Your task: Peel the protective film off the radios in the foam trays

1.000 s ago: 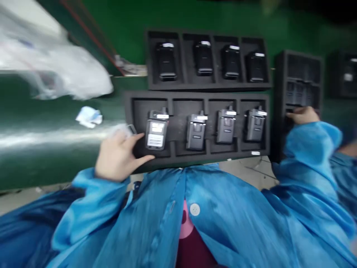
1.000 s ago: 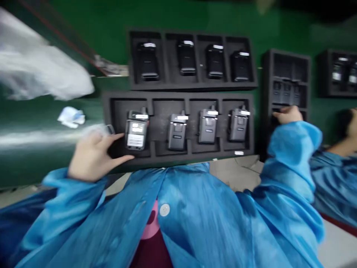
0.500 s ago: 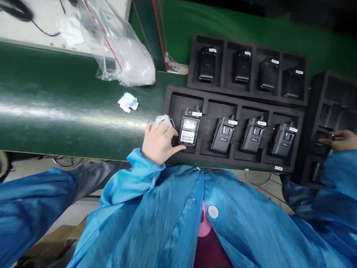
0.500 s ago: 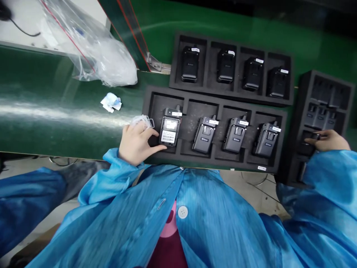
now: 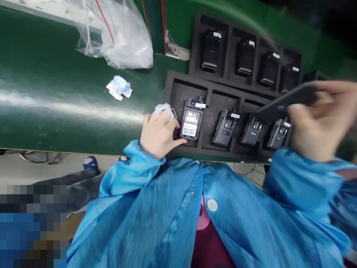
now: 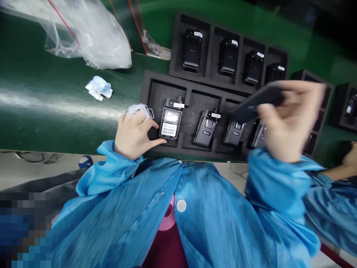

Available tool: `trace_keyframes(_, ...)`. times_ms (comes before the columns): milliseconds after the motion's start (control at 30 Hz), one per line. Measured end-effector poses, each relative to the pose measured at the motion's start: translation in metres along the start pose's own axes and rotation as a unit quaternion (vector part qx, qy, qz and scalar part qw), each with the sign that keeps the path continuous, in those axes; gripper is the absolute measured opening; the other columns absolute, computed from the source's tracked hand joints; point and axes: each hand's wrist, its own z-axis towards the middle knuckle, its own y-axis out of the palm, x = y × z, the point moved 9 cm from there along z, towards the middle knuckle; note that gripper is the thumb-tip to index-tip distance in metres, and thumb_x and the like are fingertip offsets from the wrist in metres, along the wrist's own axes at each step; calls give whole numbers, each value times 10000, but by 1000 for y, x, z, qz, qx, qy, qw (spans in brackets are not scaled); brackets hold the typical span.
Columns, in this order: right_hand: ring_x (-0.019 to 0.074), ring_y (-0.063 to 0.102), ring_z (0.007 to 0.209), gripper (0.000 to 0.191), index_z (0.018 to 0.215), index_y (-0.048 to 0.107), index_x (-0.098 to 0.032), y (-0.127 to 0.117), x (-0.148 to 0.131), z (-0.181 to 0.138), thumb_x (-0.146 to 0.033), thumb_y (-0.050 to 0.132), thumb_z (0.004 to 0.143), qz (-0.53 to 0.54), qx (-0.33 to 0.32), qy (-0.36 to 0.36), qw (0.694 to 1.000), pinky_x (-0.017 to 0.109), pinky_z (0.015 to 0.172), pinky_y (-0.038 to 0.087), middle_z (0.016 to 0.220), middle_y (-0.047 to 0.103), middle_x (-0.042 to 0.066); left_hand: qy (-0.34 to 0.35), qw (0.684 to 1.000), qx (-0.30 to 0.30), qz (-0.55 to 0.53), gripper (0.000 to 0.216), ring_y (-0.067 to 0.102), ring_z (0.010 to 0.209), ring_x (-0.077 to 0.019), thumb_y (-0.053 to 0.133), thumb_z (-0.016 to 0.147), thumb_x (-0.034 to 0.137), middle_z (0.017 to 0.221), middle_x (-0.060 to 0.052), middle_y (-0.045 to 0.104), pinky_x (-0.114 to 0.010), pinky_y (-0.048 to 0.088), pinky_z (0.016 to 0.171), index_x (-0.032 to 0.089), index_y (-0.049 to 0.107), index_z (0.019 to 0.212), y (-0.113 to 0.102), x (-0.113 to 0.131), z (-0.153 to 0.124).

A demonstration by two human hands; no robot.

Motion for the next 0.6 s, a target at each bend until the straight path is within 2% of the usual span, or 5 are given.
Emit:
trace_keyframes(33,257,641,997,451,1098,663,-264,51,-28,-19,-327,793,672,52,-126,-47,990,424,868,487,1100,652,122,-1,1000,0,-2,477,553,1042,-363,780,689,574,1034,-130,606,-461,406,838,207,677,975,0,0,0)
trace_keyframes(100,249,626,1064,440,1198,566,-230,122,-59,-60,-425,669,817,88,-278,-59,955,434,924,514,1170,620,104,-3,1000,2,-9,475,547,1065,-367,793,686,553,1049,-134,609,-461,408,847,201,673,981,-1,1,-1)
trace_keyframes(200,209,623,1075,395,1243,478,-226,177,-70,-102,-441,539,917,79,-385,-49,918,399,914,545,1216,590,77,-2,1000,8,-19,473,542,1068,-363,783,699,554,1064,-142,612,-467,409,850,190,668,977,-2,2,-2)
trace_keyframes(333,194,617,1086,368,1258,448,-225,199,-62,-114,-382,523,934,92,-419,-50,902,381,942,541,1250,567,72,-2,1000,10,-29,465,530,1081,-363,776,712,542,1076,-145,604,-469,402,856,182,669,986,-1,1,-2)
trace_keyframes(600,197,568,1132,352,1279,460,-224,200,-67,-111,-295,508,938,42,-410,-105,905,393,999,491,1242,549,64,2,999,16,-36,467,514,1131,-373,773,722,530,1132,-138,595,-474,401,888,183,654,1011,0,0,-3)
